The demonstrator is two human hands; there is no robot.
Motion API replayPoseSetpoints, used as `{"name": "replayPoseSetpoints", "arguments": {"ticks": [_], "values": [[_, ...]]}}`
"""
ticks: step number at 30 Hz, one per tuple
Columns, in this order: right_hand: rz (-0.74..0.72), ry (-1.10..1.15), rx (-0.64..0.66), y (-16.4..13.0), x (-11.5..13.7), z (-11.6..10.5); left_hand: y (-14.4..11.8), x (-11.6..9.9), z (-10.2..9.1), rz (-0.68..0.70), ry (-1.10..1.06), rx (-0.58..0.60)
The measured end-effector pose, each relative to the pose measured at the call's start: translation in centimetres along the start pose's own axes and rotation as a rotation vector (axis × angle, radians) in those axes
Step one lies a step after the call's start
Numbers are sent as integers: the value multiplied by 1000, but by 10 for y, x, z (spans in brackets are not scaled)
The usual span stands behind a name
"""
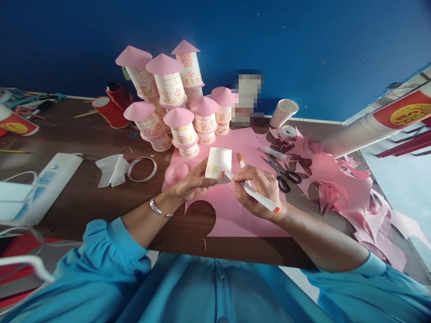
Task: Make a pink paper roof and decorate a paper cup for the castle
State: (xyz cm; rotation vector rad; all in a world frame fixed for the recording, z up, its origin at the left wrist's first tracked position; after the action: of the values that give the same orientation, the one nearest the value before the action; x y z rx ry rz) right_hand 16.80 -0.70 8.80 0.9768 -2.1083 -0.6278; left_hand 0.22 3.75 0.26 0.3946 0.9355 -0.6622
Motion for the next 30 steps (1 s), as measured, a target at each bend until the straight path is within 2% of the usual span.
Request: {"name": "replayPoseSetpoints", "arguments": {"ticks": [11,30], "values": [[17,-54,-4,1,0,-3,1,0,0,11,10,-10],[-9,0,-4,-2,1,2,3,-5,6,57,-13,-1]]}}
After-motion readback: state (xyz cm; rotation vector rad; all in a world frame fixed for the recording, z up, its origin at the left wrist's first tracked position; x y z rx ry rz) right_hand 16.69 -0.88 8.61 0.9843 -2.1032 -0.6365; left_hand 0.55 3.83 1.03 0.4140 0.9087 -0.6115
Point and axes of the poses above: each hand's wrist, its own y-axis towards the middle knuckle, its own z-axis out of the palm, x = y × z, the point moved 5 cm from there along y, towards the middle knuckle, and after that the axes turned 9 degrees about x, right-handed, at the moved point
